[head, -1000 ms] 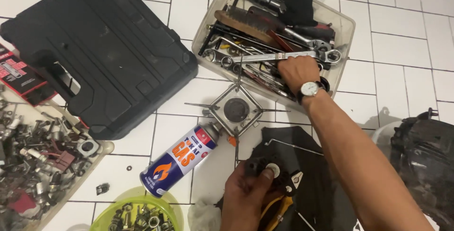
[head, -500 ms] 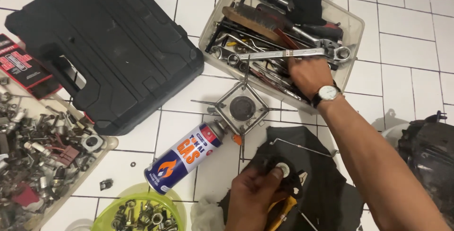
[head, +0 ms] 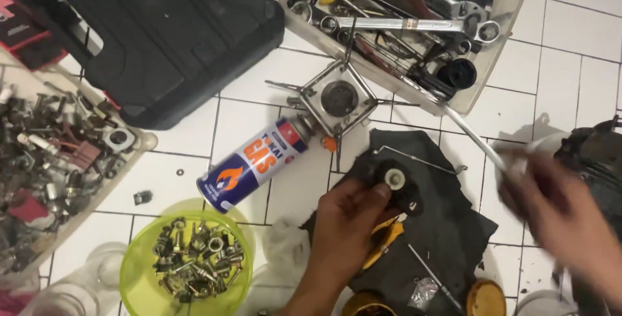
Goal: The recorder is repairing or assembling mechanical components, possibly from a motorcycle, using various hand tools.
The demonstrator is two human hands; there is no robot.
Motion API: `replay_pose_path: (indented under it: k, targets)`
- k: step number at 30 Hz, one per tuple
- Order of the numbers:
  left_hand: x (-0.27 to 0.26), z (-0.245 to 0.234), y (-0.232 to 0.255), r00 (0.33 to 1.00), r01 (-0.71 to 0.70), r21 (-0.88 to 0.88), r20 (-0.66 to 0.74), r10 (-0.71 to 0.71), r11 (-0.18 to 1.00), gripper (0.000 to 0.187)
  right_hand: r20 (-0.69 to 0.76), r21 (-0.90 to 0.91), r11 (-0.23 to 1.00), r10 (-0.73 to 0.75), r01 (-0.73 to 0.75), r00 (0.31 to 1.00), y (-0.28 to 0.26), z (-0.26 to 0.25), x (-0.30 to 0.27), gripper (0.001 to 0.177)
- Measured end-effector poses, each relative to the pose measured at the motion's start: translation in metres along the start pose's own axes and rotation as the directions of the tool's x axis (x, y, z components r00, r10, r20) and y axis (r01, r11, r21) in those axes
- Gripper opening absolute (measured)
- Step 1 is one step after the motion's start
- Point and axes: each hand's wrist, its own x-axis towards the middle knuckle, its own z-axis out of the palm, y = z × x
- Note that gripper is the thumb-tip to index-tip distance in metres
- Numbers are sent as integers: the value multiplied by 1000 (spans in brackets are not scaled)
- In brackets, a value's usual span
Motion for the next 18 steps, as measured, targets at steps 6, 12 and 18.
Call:
replay_pose_path:
  k: [6, 12, 18]
  targets:
    - [-11, 4, -31, 981, -140, -12, 131, 140, 990, 17, 157, 567, 774, 237, -284, 959, 86, 45, -117, 34]
    - [-33, 13, -15, 967, -205, 39, 164, 196, 978, 19, 121, 600, 706, 384, -376, 915, 37, 42, -149, 37]
    - [-40, 14, -9, 953, -236, 31, 204, 225, 971, 19, 65, 554, 776, 320, -301, 945, 29, 40, -166, 36]
